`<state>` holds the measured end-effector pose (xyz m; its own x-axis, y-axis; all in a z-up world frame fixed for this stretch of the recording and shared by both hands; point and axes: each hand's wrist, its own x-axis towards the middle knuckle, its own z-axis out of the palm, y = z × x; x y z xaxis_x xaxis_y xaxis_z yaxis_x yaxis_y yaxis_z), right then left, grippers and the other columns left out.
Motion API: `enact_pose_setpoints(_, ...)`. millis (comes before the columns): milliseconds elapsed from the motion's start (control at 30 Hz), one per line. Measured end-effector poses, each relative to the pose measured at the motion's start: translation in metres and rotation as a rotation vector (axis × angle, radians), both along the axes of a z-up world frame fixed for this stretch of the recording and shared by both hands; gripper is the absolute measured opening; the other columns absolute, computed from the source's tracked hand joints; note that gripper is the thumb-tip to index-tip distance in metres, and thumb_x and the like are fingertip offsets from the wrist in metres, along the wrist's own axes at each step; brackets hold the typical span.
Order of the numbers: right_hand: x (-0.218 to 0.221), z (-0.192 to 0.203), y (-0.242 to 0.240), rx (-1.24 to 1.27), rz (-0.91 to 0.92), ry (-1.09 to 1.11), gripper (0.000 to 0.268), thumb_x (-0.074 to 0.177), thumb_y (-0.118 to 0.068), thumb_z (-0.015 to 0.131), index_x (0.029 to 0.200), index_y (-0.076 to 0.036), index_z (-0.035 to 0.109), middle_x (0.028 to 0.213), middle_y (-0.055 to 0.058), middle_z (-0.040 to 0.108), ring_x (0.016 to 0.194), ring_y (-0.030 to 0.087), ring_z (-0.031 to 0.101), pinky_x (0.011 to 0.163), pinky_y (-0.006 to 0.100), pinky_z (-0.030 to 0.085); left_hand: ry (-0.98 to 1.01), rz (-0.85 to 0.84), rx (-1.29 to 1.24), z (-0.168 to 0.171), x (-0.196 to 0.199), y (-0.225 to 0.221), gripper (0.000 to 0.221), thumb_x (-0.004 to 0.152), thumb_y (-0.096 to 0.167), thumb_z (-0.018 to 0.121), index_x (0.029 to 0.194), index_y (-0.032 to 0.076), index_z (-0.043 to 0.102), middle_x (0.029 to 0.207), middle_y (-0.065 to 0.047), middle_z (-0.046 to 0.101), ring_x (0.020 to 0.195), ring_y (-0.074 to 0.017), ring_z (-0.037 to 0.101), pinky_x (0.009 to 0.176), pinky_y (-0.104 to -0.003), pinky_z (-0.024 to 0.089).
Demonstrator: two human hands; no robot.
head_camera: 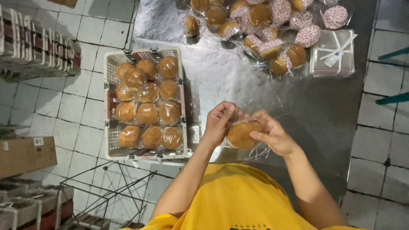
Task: The person packages individual buns into plastic bags and places them into a plastic crate on a metal table.
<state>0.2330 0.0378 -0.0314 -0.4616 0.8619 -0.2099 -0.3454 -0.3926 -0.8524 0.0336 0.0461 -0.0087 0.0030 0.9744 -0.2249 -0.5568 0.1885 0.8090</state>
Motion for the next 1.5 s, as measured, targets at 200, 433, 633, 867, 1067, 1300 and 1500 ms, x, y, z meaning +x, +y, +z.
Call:
enact_pose_setpoints(200,-0.009,0.027,-0.008,-0.106,-0.093,-0.012,0.042,0.082,-0.001,0.078,0.119,-0.014,0.062,0.123,-0.001,0.068,0.108,0.017,0.068,0.093,0.034,0.057,-0.031,0.023,-0.05,-0.014,0.002,-0.003,0.021,0.094,0.018,0.076,0.1,-0.001,0.069,0.074,-0.01,0.068,0.074,-0.0148,0.072,0.074,-0.027,0.06)
enact_pose_setpoints(433,0.009,-0.025,0.012,-0.057,-0.283,0.359,0.013,0.099,-0.011,0.063,0.099,-0.015,0.051,0.086,0.007,0.055,0.083,0.024,0.063,0.08,0.038,0.054,-0.306,-0.012,-0.039,-0.009,0.001,-0.019,0.02,0.089,0.01,0.078,0.087,0.002,0.059,0.08,-0.009,0.06,0.078,-0.0224,0.072,0.073,-0.034,0.062)
enact_pose_setpoints(633,0.013,-0.055,0.015,-0.163,-0.393,0.213,0.017,0.098,-0.01,0.066,0.095,-0.015,0.051,0.079,0.001,0.057,0.082,0.017,0.066,0.081,0.031,0.056,-0.237,0.108,-0.189,-0.021,-0.003,-0.016,0.016,0.093,0.014,0.075,0.093,0.007,0.06,0.086,-0.006,0.063,0.082,-0.0215,0.071,0.073,-0.032,0.057)
enact_pose_setpoints(867,0.046,-0.284,0.017,-0.253,-0.388,-0.484,0.016,0.088,-0.013,0.083,0.092,-0.015,0.068,0.084,0.002,0.071,0.079,0.015,0.071,0.074,0.03,0.053,0.609,0.134,-0.492,-0.306,-0.014,-0.009,0.01,0.069,0.009,0.076,0.071,0.012,0.067,0.058,-0.008,0.061,0.053,-0.0191,0.065,0.048,-0.031,0.049)
enact_pose_setpoints(1067,0.022,-0.278,-0.044,-1.013,-0.349,-0.148,0.03,0.08,-0.01,0.085,0.1,-0.009,0.063,0.086,-0.002,0.053,0.08,0.015,0.055,0.069,0.023,0.051,0.069,0.091,-1.025,-0.408,0.028,-0.052,0.036,0.079,0.009,0.072,0.104,-0.013,0.058,0.069,-0.025,0.062,0.054,-0.0326,0.071,0.04,-0.041,0.06)
enact_pose_setpoints(1300,-0.095,-0.115,0.001,-0.135,-0.194,0.065,0.101,0.064,-0.054,0.08,0.147,-0.028,0.027,0.165,0.006,0.034,0.148,0.029,0.038,0.12,0.054,0.029,-0.463,-0.062,-0.628,-0.195,-0.07,-0.031,0.048,0.087,-0.007,0.063,0.132,0.002,0.053,0.098,-0.015,0.063,0.082,-0.0248,0.076,0.077,-0.032,0.065)
enact_pose_setpoints(1500,-0.253,-0.01,0.09,0.609,-0.027,-0.587,0.089,0.073,-0.022,0.092,0.148,-0.013,0.046,0.139,0.015,0.06,0.132,0.035,0.056,0.109,0.047,0.045,1.512,0.162,-0.041,-0.021,-0.235,0.027,0.052,0.082,0.003,0.069,0.133,0.005,0.059,0.126,-0.025,0.061,0.127,-0.0452,0.05,0.11,-0.055,0.039)
